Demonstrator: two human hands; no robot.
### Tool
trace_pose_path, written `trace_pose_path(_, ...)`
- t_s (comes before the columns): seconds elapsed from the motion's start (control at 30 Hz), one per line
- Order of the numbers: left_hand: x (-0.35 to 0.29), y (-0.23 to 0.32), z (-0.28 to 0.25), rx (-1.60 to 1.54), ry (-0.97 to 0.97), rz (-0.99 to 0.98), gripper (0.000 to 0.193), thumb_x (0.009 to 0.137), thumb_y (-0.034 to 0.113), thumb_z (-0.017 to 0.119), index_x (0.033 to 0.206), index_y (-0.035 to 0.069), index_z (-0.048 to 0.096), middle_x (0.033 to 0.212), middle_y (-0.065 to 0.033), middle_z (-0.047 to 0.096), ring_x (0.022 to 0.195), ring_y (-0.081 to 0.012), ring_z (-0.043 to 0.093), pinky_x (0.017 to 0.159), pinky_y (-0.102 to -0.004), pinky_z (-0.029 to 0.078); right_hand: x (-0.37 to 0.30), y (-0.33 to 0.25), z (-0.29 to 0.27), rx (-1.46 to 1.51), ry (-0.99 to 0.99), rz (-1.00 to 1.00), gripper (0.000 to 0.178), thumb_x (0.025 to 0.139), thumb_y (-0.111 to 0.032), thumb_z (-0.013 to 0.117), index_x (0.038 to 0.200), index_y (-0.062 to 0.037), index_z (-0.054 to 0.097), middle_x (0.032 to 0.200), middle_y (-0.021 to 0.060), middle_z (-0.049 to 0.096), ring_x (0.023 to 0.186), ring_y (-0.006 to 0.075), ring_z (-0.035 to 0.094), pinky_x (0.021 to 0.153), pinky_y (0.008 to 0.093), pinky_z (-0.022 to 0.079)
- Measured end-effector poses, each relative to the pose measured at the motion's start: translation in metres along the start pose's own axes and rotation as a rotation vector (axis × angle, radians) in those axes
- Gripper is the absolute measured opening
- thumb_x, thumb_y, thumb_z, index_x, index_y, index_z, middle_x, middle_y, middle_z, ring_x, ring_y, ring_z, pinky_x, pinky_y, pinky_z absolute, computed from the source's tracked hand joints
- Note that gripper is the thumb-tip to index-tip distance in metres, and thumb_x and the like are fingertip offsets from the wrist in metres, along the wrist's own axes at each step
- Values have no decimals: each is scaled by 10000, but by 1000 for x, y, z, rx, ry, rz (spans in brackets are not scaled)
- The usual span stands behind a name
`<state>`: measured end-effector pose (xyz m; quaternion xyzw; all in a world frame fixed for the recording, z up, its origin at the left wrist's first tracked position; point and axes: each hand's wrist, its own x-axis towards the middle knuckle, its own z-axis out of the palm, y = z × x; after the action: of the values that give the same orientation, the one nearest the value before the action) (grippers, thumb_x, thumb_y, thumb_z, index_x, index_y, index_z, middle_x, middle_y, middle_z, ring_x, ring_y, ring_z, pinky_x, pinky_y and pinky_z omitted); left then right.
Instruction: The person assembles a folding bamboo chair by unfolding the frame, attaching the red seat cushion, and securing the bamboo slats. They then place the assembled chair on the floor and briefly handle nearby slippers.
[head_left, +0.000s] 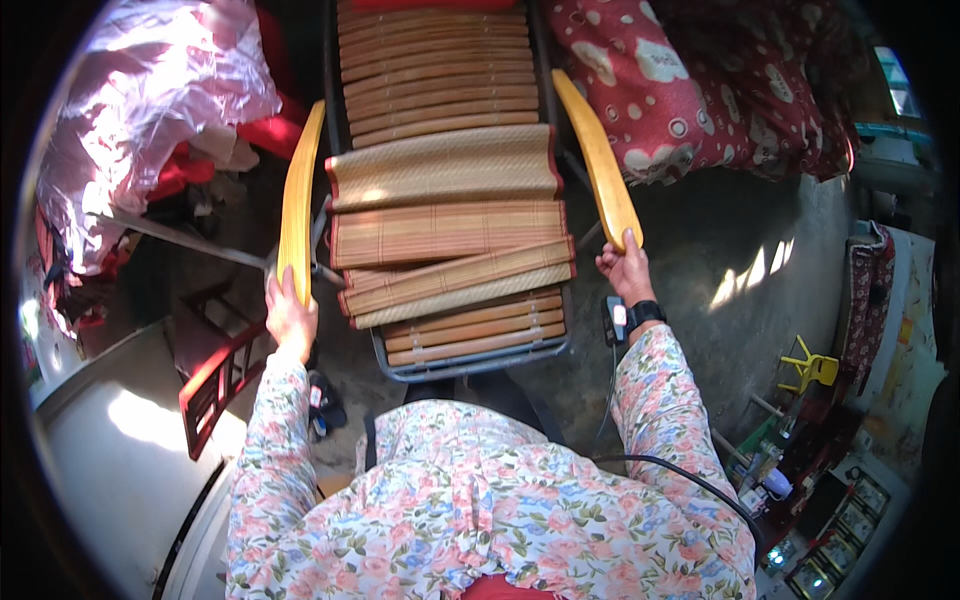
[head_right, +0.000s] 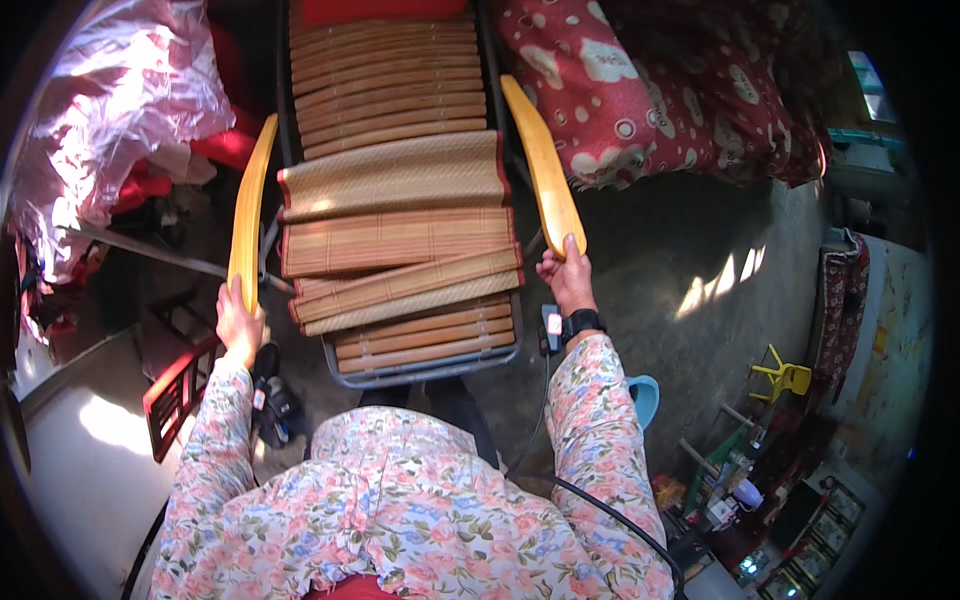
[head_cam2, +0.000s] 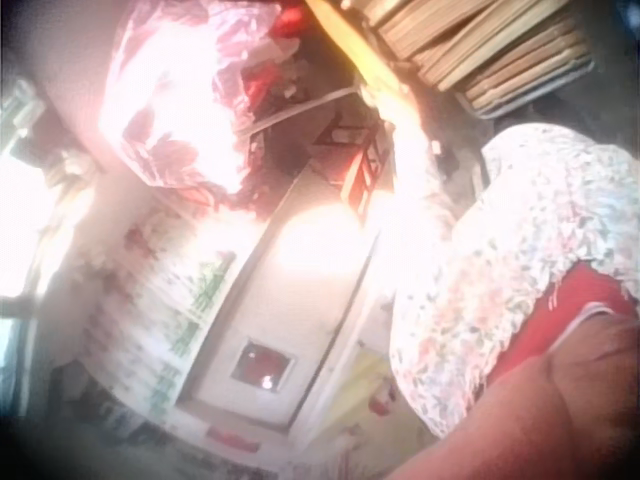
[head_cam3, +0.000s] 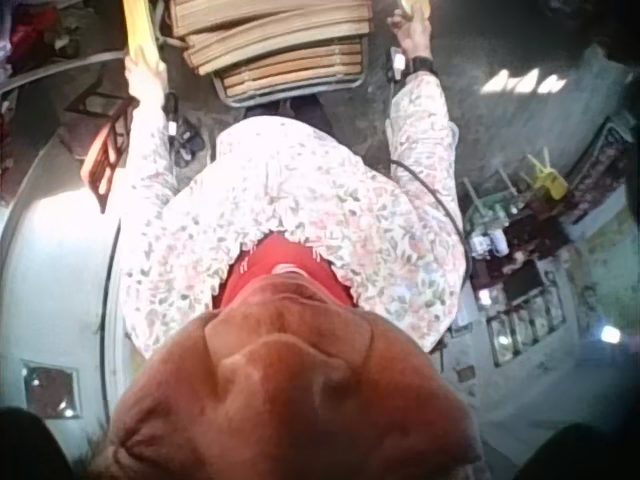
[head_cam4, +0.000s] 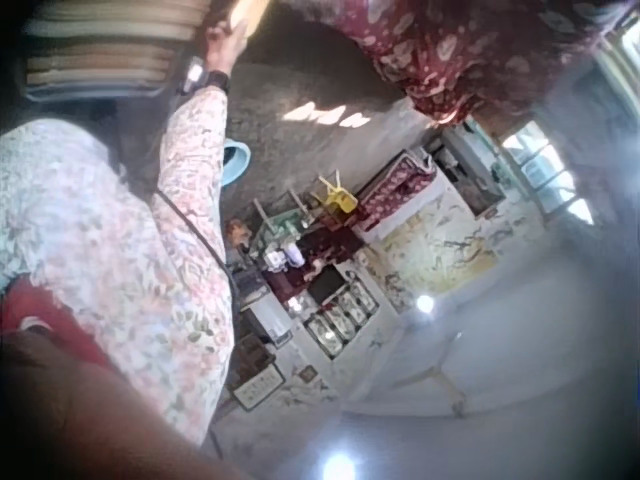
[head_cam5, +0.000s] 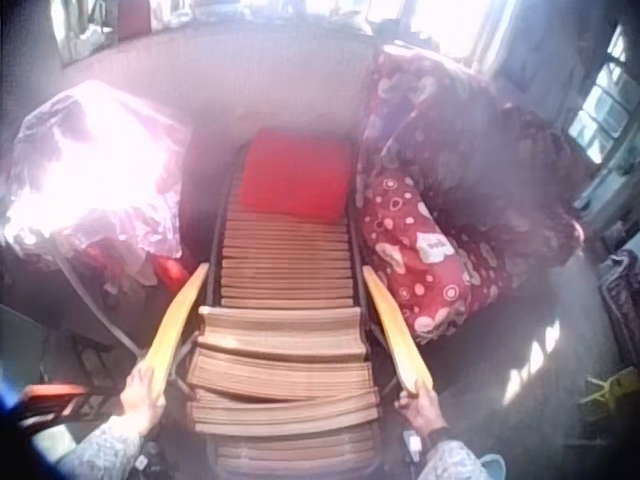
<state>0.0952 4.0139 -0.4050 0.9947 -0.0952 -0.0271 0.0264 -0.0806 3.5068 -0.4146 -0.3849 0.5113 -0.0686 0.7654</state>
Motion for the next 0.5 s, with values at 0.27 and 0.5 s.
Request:
trace_pose_path(0.27,-2,-2,3,-51,14,5,696,622,130,668,1250,153,369,1195,-152,396,1109,-345,408,872,-402,424,-7,-8,3,-185,96,54,467,823,-497,504,965,-52,500,681,55,574,508,128,558,524,304,497)
trace_pose_path(0.5,-4,0,0,-57,1,-36,686,637,122,682,1249,153,375,1206,-146,376,1108,-344,396,867,-395,422,-13,-54,-11,-1068,207,-142,467,804,-456,520,961,-17,498,716,105,583,539,178,577,486,292,440)
